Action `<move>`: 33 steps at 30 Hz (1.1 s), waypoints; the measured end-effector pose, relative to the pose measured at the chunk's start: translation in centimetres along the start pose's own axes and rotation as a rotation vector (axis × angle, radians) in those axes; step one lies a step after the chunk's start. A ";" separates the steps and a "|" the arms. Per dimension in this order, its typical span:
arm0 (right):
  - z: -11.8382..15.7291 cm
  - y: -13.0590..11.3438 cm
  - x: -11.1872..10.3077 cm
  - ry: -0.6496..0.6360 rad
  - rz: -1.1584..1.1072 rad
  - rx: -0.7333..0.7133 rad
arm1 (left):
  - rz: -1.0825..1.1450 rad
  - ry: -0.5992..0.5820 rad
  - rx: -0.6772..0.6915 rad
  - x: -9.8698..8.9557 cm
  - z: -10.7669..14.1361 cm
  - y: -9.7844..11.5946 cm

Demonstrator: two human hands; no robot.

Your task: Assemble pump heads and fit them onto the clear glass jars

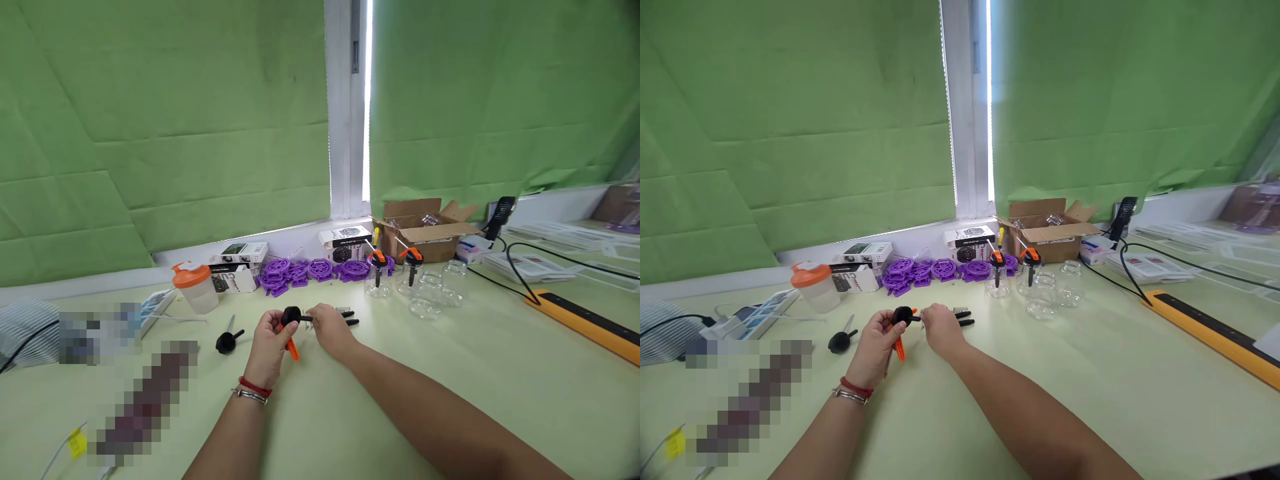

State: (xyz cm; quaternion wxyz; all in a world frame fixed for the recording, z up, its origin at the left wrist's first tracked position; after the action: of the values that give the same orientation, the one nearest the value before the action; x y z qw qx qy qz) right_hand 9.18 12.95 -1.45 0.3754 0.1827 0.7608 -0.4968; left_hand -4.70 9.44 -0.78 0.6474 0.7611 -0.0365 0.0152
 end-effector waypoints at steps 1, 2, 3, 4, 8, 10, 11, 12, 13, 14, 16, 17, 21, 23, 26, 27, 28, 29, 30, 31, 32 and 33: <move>0.7 0.4 -0.4 -0.001 -0.210 0.057 | -0.062 -0.036 0.006 0.4 0.1 0.2; 1.4 0.9 -0.4 -0.048 -0.429 0.123 | -0.120 -0.086 0.012 0.9 0.3 0.3; 2.3 1.1 -0.2 -0.131 -0.627 0.178 | -0.175 -0.158 0.014 1.7 0.5 0.4; 3.2 1.1 0.1 -0.240 -0.770 0.209 | -0.225 -0.240 0.014 2.4 0.7 0.4; 6.6 2.2 -0.6 -0.281 -0.996 0.350 | -0.308 -0.556 -0.033 5.2 2.0 -0.4; 7.5 2.4 -1.0 -0.278 -1.067 0.351 | -0.268 -0.623 -0.066 5.7 2.4 -0.8; 7.7 2.2 -0.9 -0.307 -1.094 0.331 | -0.239 -0.634 -0.088 5.8 2.5 -0.9; 7.9 1.8 -0.8 -0.347 -1.109 0.309 | -0.209 -0.634 -0.112 5.8 2.6 -1.0; 7.9 1.4 -0.7 -0.388 -1.111 0.290 | -0.181 -0.629 -0.133 5.7 2.6 -1.0; 8.0 1.1 -0.5 -0.418 -1.104 0.280 | -0.159 -0.624 -0.148 5.7 2.7 -1.0; 7.8 1.0 -0.7 -0.417 -1.085 0.285 | -0.142 -0.620 -0.158 5.6 2.8 -0.6; 7.6 1.2 -1.1 -0.394 -1.083 0.291 | -0.147 -0.624 -0.156 5.6 2.8 -0.4; 6.8 3.5 -4.3 -0.200 -1.137 0.344 | -0.181 -0.544 -0.159 4.8 2.3 0.4; 6.5 5.0 -6.5 -0.055 -1.150 0.328 | -0.172 -0.377 -0.103 3.3 1.4 0.8; 6.4 6.4 -8.3 0.054 -1.153 0.318 | -0.268 -0.050 -0.013 0.1 0.1 0.9; 6.4 6.5 -8.4 0.053 -1.159 0.314 | -0.378 0.031 -0.006 -0.9 -0.3 0.8; 6.4 6.6 -8.4 0.039 -1.166 0.305 | -0.492 0.101 0.023 -1.7 -0.6 0.7; 6.4 6.4 -8.2 0.020 -1.172 0.287 | -0.574 0.137 0.052 -2.2 -1.0 0.6; 6.4 6.2 -8.0 0.001 -1.177 0.266 | -0.650 0.148 0.067 -2.6 -1.3 0.4; 6.4 6.0 -7.8 -0.016 -1.180 0.250 | -0.724 0.161 0.077 -2.8 -1.6 0.1; 6.5 5.8 -7.6 -0.028 -1.181 0.243 | -0.786 0.172 0.096 -2.9 -1.8 0.0; 6.5 5.7 -7.5 -0.037 -1.182 0.246 | -0.845 0.175 0.117 -2.8 -1.9 -0.1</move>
State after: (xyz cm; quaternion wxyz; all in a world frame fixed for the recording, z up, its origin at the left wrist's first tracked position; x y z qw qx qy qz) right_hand 20.30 10.35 -0.83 0.0250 -0.2375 0.6639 -0.7087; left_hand -7.43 11.48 -0.77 0.5533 0.7404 0.3342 -0.1846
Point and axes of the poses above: each hand's wrist, its own z-axis away from the middle knuckle, its own x-axis out of the palm, y = z × x, the point moved 6 cm from there along -z, towards the middle knuckle, and after that the axes turned 10 degrees about -y, right-handed, at the moved point
